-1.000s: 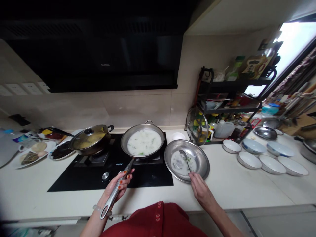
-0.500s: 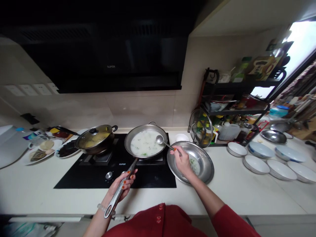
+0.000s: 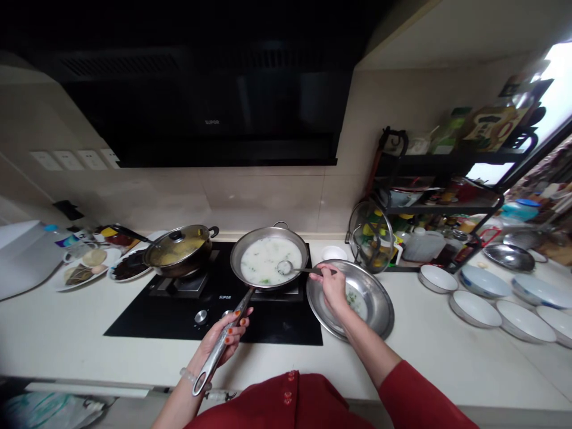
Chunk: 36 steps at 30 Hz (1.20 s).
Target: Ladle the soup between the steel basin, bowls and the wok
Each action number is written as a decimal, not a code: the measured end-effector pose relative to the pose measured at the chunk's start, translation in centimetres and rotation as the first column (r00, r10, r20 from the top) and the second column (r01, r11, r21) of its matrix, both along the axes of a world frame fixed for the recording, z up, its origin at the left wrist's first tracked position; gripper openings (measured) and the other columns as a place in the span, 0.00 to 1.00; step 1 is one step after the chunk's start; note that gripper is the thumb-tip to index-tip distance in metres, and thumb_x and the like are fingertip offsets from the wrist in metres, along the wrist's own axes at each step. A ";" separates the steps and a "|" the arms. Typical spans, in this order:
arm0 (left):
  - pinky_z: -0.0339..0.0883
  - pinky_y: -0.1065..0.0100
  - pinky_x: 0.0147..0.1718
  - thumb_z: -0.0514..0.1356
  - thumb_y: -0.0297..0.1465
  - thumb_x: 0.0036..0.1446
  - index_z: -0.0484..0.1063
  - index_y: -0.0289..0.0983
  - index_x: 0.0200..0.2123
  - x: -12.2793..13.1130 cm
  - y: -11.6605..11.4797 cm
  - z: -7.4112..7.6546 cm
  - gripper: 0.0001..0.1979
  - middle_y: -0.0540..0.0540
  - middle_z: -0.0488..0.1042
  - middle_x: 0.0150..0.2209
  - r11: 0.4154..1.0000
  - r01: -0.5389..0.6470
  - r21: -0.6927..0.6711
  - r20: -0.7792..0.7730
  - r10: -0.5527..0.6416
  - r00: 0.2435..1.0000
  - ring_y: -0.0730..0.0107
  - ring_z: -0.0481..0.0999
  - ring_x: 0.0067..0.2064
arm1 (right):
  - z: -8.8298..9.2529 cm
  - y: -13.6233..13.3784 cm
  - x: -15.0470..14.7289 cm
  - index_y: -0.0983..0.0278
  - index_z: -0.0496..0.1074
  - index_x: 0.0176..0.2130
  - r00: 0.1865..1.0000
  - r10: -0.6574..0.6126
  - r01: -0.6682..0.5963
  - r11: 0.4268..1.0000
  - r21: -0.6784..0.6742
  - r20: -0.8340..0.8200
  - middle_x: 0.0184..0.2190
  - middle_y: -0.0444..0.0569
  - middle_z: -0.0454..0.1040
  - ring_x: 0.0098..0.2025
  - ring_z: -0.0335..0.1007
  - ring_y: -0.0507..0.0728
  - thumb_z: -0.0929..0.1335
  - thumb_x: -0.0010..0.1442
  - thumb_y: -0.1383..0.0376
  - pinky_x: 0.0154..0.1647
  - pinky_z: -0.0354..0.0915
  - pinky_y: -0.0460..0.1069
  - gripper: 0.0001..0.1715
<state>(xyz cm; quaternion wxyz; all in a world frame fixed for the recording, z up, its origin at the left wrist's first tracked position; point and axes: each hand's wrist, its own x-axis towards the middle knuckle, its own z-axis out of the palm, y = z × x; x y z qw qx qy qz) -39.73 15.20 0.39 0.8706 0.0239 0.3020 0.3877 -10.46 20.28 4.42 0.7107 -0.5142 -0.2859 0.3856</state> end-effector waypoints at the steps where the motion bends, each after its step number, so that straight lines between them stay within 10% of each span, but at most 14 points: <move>1: 0.54 0.85 0.11 0.51 0.26 0.62 0.65 0.28 0.47 0.0 0.0 0.1 0.12 0.50 0.63 0.27 1.000 -0.003 -0.005 -0.001 0.003 1.000 0.87 0.58 0.18 | 0.2 -0.1 0.1 0.65 0.71 0.25 1.000 0.002 -0.002 1.000 0.003 -0.029 0.28 0.46 0.75 0.23 0.75 0.55 0.71 0.44 0.64 0.28 0.73 0.48 0.06; 22: 0.53 0.85 0.11 0.52 0.26 0.61 0.63 0.30 0.52 -0.3 0.1 -0.9 0.16 0.50 0.63 0.28 0.999 0.009 0.040 0.004 -0.009 1.000 0.87 0.58 0.18 | 1.6 -1.7 4.1 0.60 0.72 0.24 0.992 -0.014 0.005 0.998 0.068 0.126 0.28 0.52 0.78 0.29 0.77 0.63 0.69 0.48 0.62 0.36 0.76 0.58 0.04; 28: 0.54 0.85 0.11 0.51 0.26 0.62 0.62 0.30 0.52 -0.4 0.1 -1.0 0.15 0.50 0.62 0.29 1.000 -0.008 0.028 0.014 0.008 1.000 0.87 0.58 0.18 | 2.3 -5.0 7.0 0.65 0.73 0.23 0.985 -0.164 0.166 0.984 0.065 -0.046 0.27 0.50 0.77 0.25 0.76 0.60 0.72 0.42 0.65 0.36 0.75 0.57 0.05; 36: 0.53 0.86 0.11 0.51 0.26 0.61 0.62 0.30 0.52 -0.5 0.0 -1.0 0.16 0.50 0.62 0.28 0.999 0.002 0.048 0.001 -0.002 1.000 0.88 0.59 0.18 | -2.9 -10.8 9.7 0.65 0.74 0.36 0.899 -0.207 0.238 0.971 -0.035 0.386 0.25 0.51 0.78 0.30 0.78 0.60 0.68 0.53 0.57 0.37 0.74 0.55 0.15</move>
